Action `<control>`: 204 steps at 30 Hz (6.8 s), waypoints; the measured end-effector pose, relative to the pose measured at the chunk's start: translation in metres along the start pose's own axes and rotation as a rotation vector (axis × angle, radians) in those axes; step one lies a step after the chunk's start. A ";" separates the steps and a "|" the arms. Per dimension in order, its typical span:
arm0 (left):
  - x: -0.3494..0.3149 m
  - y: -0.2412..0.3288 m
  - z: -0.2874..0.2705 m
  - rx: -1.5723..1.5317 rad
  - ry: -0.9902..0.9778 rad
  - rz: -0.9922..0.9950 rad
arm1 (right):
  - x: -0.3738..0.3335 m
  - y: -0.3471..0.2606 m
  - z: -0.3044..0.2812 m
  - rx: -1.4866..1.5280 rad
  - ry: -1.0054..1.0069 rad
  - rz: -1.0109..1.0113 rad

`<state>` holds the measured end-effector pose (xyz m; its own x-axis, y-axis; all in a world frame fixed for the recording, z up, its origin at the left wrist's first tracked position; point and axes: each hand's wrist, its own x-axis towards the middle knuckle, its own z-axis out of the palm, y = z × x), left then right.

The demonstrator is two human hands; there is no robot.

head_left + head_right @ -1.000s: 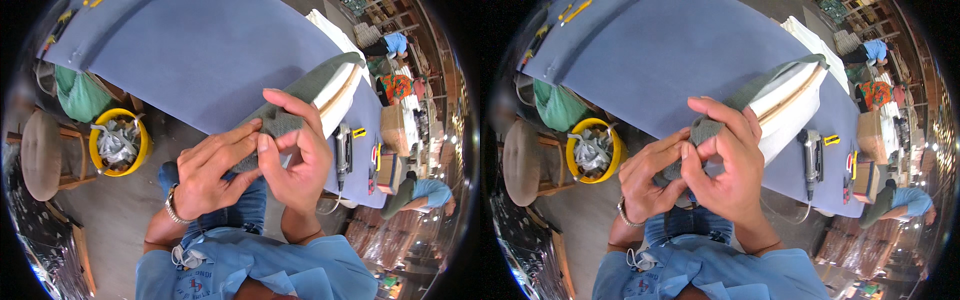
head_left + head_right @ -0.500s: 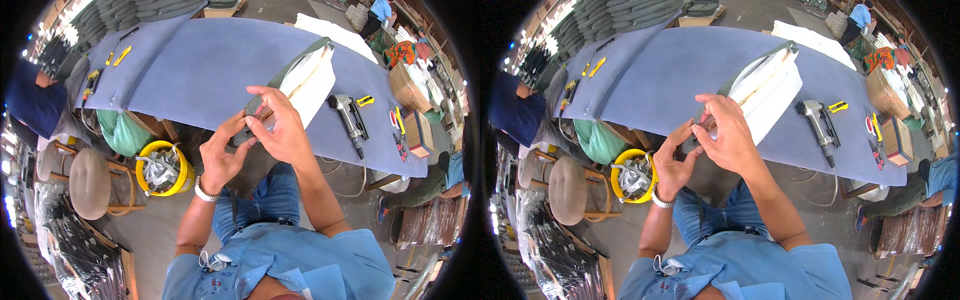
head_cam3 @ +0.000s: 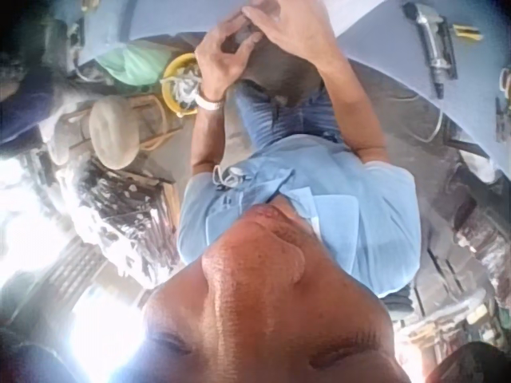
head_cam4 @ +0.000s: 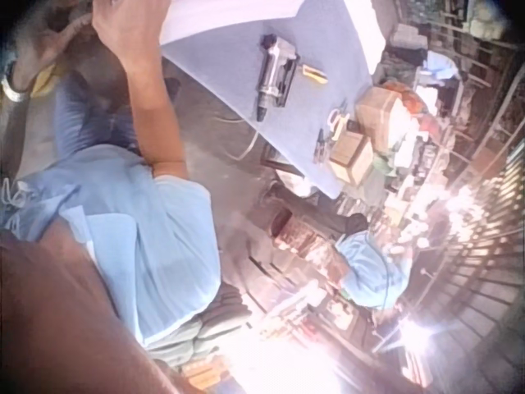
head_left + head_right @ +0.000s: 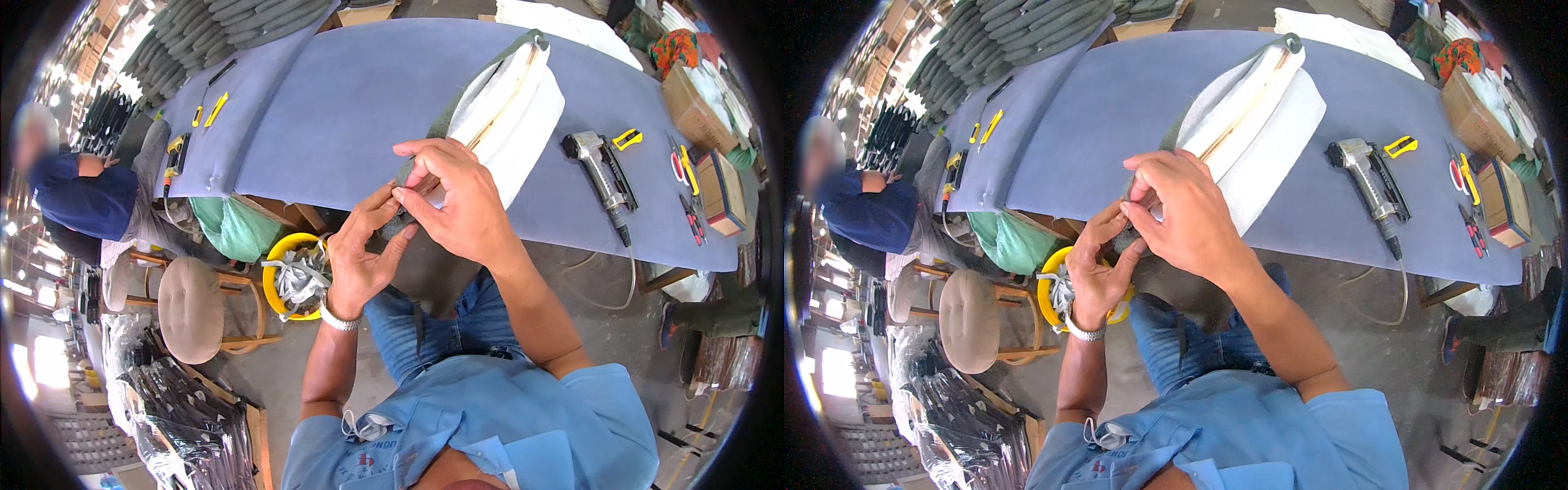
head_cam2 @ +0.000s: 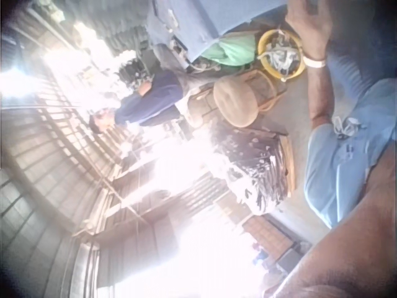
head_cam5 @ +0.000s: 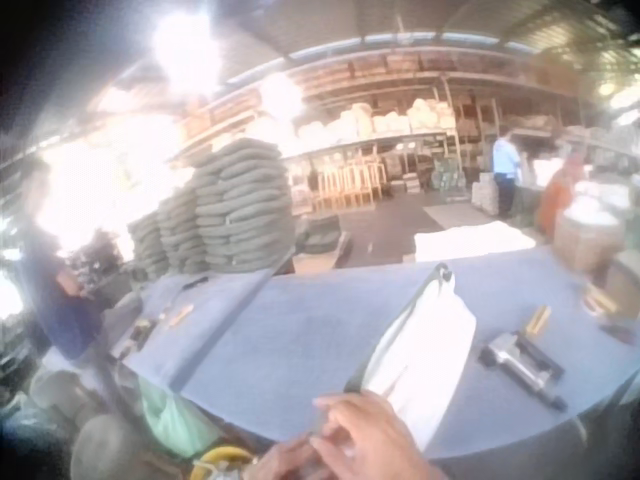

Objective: The person wraps a cushion with fabric, trims excess material with a utility knife, and secures the fabric using a staple gun. They repeatedly fold, cut, and staple the fabric around the cushion to complete the assembly.

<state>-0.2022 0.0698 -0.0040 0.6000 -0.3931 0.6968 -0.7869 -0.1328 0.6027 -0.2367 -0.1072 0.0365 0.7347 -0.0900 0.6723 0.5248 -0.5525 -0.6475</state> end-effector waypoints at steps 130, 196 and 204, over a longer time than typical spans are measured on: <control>-0.013 0.003 -0.030 -0.050 -0.165 -0.329 | -0.098 -0.033 -0.015 0.049 -0.220 0.196; 0.005 0.035 0.009 0.075 -0.289 -0.088 | -0.142 0.160 -0.257 -0.856 0.060 0.345; 0.009 0.046 0.015 0.180 -0.496 0.157 | -0.114 0.009 -0.128 0.456 -0.075 0.566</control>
<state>-0.2355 0.0466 0.0243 0.3678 -0.7965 0.4798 -0.8996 -0.1743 0.4003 -0.3711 -0.2076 -0.0003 0.9653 -0.1939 0.1751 0.1711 -0.0370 -0.9846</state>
